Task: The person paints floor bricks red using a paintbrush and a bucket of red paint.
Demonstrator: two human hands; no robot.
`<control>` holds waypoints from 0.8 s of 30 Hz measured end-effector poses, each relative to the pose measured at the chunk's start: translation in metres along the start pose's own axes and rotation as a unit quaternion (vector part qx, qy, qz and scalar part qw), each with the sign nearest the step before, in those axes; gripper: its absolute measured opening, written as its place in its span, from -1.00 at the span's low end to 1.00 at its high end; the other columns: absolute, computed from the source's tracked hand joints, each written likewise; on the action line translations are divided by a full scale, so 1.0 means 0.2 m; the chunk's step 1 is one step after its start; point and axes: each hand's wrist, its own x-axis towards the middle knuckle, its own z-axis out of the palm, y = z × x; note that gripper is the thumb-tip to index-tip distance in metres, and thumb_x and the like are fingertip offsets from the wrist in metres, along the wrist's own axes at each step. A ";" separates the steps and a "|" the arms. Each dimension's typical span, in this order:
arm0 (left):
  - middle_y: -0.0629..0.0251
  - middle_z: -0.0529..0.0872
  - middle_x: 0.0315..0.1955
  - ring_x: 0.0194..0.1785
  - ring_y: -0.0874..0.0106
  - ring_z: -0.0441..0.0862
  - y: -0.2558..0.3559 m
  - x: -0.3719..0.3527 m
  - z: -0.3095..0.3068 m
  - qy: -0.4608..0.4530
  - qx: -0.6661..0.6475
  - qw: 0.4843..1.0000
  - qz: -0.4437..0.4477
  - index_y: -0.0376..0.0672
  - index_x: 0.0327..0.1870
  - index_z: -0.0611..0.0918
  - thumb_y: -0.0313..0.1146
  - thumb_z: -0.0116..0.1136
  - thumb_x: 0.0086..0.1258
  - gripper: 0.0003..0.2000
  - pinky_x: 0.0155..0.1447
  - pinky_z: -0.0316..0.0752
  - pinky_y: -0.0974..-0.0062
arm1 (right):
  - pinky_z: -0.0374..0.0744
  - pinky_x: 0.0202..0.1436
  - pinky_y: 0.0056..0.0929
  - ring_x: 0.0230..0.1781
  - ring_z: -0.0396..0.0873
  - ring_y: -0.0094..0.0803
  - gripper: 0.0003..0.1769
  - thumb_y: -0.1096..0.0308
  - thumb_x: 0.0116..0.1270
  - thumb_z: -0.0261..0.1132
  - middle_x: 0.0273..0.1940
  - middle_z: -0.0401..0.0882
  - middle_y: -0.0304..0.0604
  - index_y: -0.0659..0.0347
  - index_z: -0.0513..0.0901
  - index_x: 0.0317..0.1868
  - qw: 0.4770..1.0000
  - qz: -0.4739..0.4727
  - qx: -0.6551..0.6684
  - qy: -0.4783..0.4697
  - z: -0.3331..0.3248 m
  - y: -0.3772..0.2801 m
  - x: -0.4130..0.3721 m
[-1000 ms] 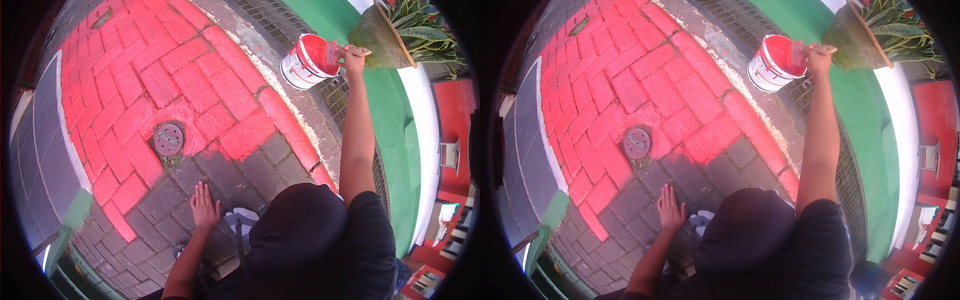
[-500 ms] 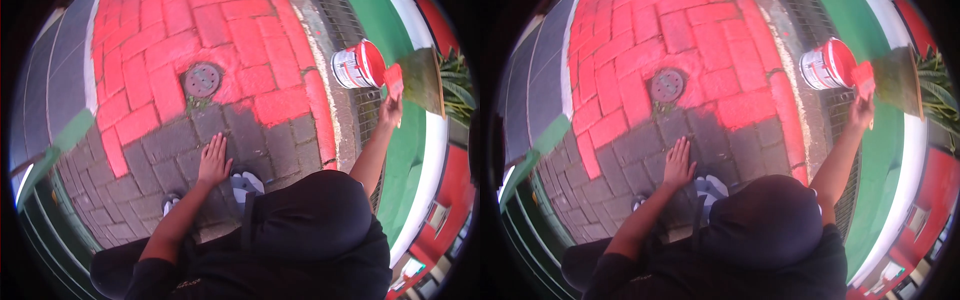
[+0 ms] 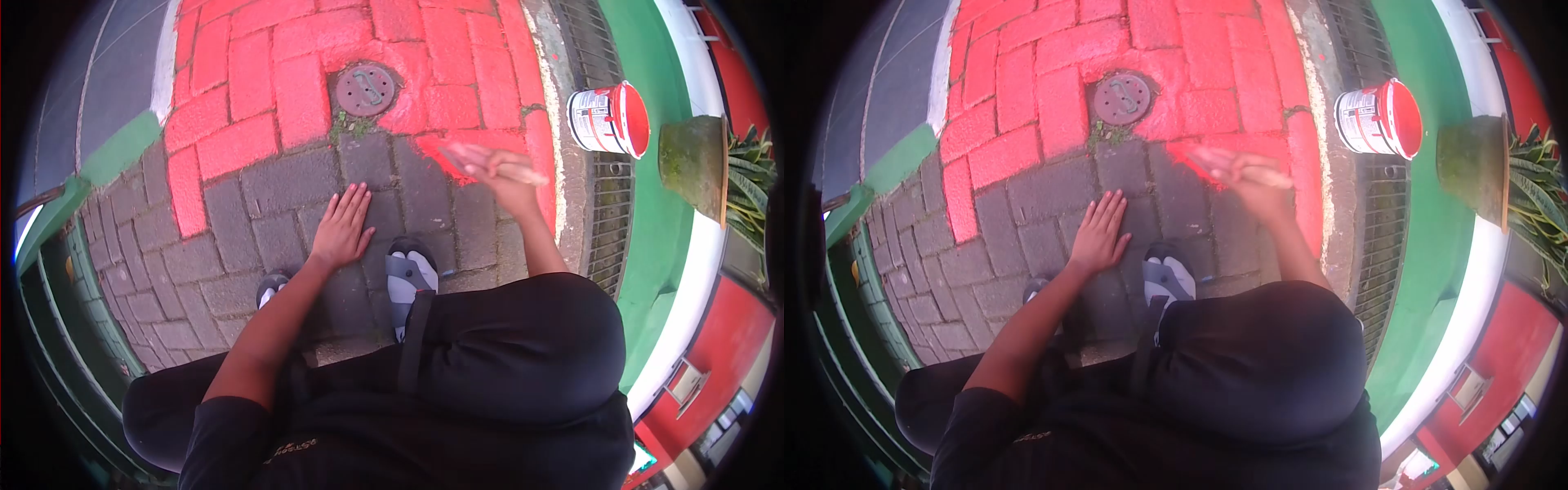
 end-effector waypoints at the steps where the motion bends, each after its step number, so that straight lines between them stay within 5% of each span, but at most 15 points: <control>1: 0.08 0.12 0.70 0.77 0.14 -0.02 -0.01 -0.01 0.00 -0.001 -0.002 1.000 -0.005 -0.29 0.67 0.20 0.01 0.02 0.59 -0.24 0.74 -0.06 0.02 | 0.69 0.36 -0.20 0.35 0.66 -0.06 -0.63 0.72 0.30 0.45 0.13 0.76 0.20 0.20 0.44 -0.50 1.000 0.002 0.001 -0.005 0.04 0.03 0.00; 5: 0.12 0.12 0.71 0.77 0.17 -0.03 -0.01 -0.01 0.00 0.006 -0.011 1.000 -0.017 -0.27 0.67 0.20 -0.01 0.00 0.61 -0.27 0.75 -0.07 0.03 | 0.63 0.35 -0.34 0.30 0.71 -0.11 -0.76 0.80 0.24 0.30 0.08 0.81 0.15 0.34 0.50 -0.48 0.983 -0.121 -0.022 -0.136 0.17 0.10 -0.02; 7: 0.12 0.12 0.71 0.77 0.17 -0.02 -0.01 -0.01 0.01 0.008 -0.017 1.000 -0.013 -0.27 0.67 0.21 -0.02 0.00 0.62 -0.27 0.75 -0.07 0.04 | 0.74 0.18 -0.33 0.22 0.77 -0.07 -0.77 0.79 0.09 0.28 0.00 0.82 0.13 0.31 0.47 -0.55 0.950 -0.181 -0.154 -0.202 0.16 0.11 -0.07; 8: 0.11 0.13 0.70 0.77 0.15 -0.01 -0.01 -0.01 0.01 0.015 -0.032 0.999 -0.010 -0.28 0.66 0.21 -0.04 0.02 0.60 -0.27 0.75 -0.06 0.02 | 0.75 0.06 -0.32 0.14 0.81 -0.06 -0.81 0.77 0.03 0.24 -0.07 0.83 0.12 0.33 0.46 -0.56 0.954 -0.142 -0.151 -0.216 0.15 0.12 -0.11; 14: 0.10 0.14 0.70 0.77 0.13 0.00 -0.02 -0.01 0.01 0.020 -0.052 0.998 -0.010 -0.28 0.66 0.22 -0.07 0.05 0.59 -0.28 0.75 -0.05 0.02 | 0.76 0.11 -0.33 0.14 0.81 -0.14 -0.81 0.78 0.09 0.20 -0.08 0.84 0.09 0.34 0.47 -0.56 0.942 0.017 -0.126 -0.312 0.06 -0.03 -0.07; 18: 0.11 0.14 0.70 0.77 0.14 0.00 -0.02 -0.01 0.01 0.017 -0.045 0.999 -0.010 -0.27 0.66 0.22 -0.07 0.05 0.59 -0.28 0.74 -0.04 0.03 | 0.71 0.10 -0.41 0.10 0.83 -0.20 -0.79 0.74 0.28 0.21 -0.15 0.87 0.00 0.37 0.52 -0.52 0.955 0.121 -0.046 -0.266 0.12 0.08 0.17; 21: 0.11 0.15 0.70 0.76 0.14 0.01 -0.02 -0.01 0.01 0.015 -0.048 0.999 -0.011 -0.27 0.66 0.23 -0.07 0.05 0.59 -0.28 0.74 -0.03 0.03 | 0.74 0.13 -0.39 0.14 0.80 -0.20 -0.80 0.75 0.31 0.23 -0.05 0.85 0.09 0.39 0.55 -0.48 0.973 0.091 0.003 -0.212 0.14 0.03 0.32; 23: 0.10 0.15 0.69 0.76 0.14 0.02 -0.02 -0.01 0.01 0.015 -0.050 0.999 -0.011 -0.27 0.65 0.23 -0.07 0.05 0.59 -0.28 0.74 -0.02 0.02 | 0.76 0.17 -0.36 0.13 0.80 -0.21 -0.81 0.72 0.33 0.28 0.07 0.81 0.15 0.40 0.56 -0.46 0.970 -0.017 -0.170 -0.174 0.12 0.04 0.36; 24: 0.10 0.16 0.69 0.76 0.14 0.03 -0.02 -0.01 0.01 0.017 -0.051 0.999 -0.009 -0.27 0.65 0.24 -0.07 0.05 0.59 -0.29 0.73 -0.01 0.02 | 0.77 0.17 -0.30 0.12 0.79 -0.25 -0.83 0.71 0.32 0.31 0.12 0.79 0.15 0.40 0.58 -0.44 0.975 -0.011 -0.128 -0.181 0.11 0.05 0.37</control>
